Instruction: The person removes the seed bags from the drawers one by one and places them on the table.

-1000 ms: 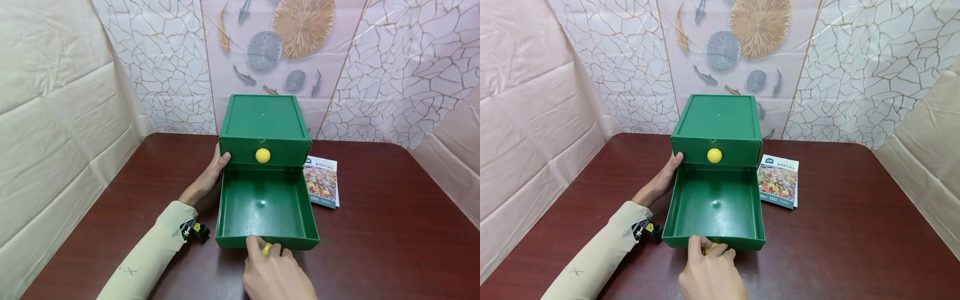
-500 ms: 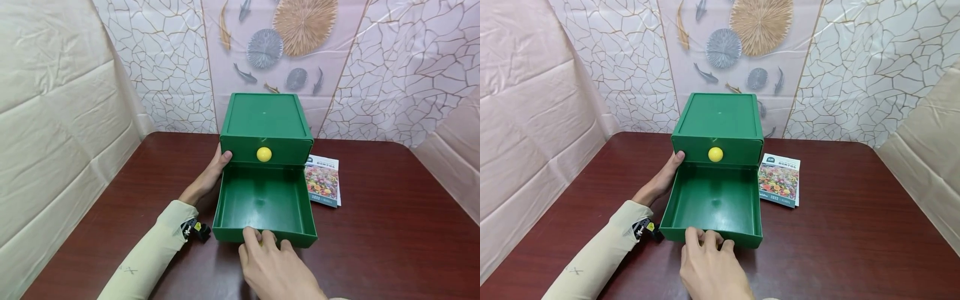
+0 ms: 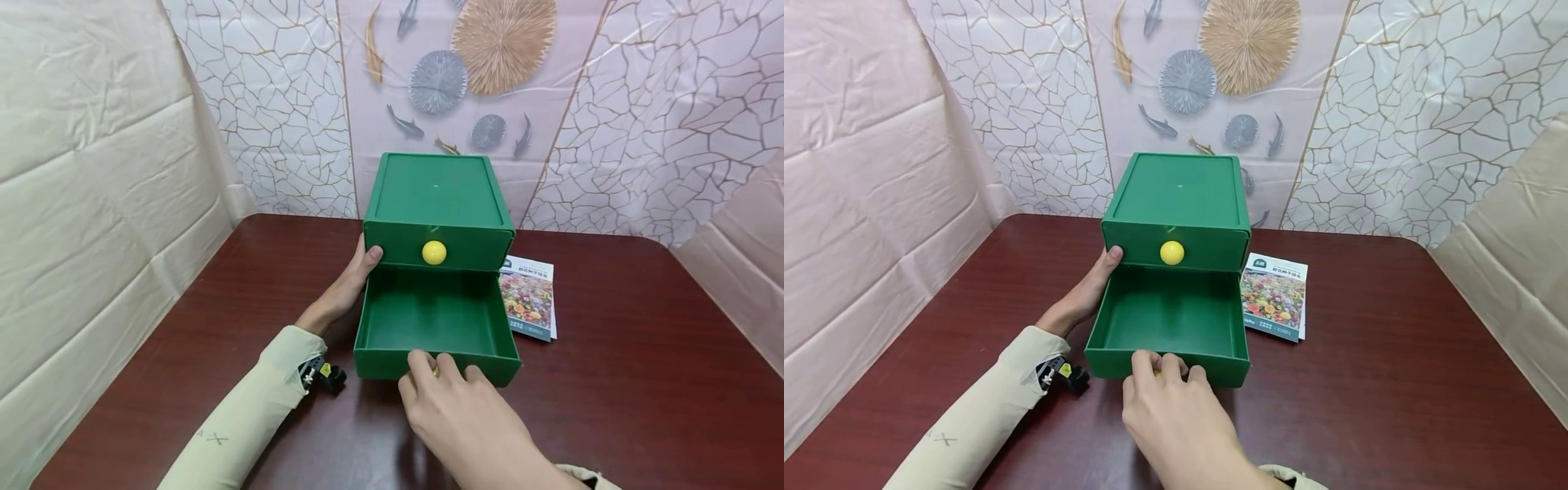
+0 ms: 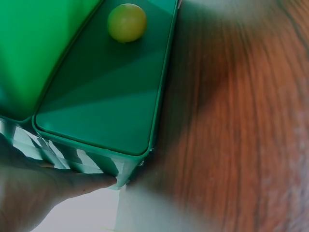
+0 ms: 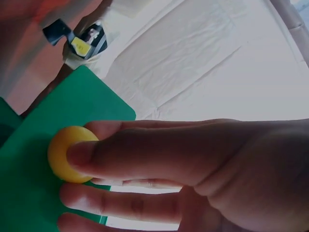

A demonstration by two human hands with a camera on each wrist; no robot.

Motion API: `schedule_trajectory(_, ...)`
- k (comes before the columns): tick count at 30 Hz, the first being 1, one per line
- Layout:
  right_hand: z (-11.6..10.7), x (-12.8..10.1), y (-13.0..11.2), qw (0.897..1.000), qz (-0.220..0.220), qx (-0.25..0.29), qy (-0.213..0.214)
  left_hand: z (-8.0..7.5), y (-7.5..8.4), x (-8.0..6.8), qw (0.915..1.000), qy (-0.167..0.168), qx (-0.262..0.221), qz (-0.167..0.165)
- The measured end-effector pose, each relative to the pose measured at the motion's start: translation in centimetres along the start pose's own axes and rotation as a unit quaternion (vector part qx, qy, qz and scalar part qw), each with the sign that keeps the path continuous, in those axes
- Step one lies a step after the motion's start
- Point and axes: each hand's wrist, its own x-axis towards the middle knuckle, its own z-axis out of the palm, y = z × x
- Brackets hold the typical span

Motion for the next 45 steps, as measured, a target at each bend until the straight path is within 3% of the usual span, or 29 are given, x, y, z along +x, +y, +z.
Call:
schedule_trajectory(7, 0.2, 0.6, 0.9, 1.000, 0.012, -0.001, 0.005, -0.1, 0.3, 0.3, 0.9998, 0.001, -0.008, 0.017)
schedule_trajectory(15, 0.4, 1.0, 1.8, 0.997, 0.020, -0.021, 0.074, 0.0, 0.3, 0.3, 0.9999, 0.003, -0.001, 0.012)
schedule_trajectory(22, 1.0, 1.7, 2.4, 0.996, 0.019, -0.020, 0.082, -0.1, 0.2, 0.5, 0.9998, 0.005, -0.007, 0.016)
schedule_trajectory(29, 1.7, 2.3, 3.1, 0.990, 0.007, -0.032, 0.136, -0.1, 0.3, 0.3, 1.0000, 0.008, 0.001, 0.002)
schedule_trajectory(38, 2.4, 2.9, 4.3, 0.988, -0.003, -0.029, 0.153, -0.1, 0.3, 0.3, 1.0000, 0.008, -0.002, 0.005)
schedule_trajectory(45, 2.6, 3.2, 4.8, 0.990, -0.005, -0.020, 0.141, -0.2, 0.1, 0.4, 0.9998, 0.007, -0.011, 0.015)
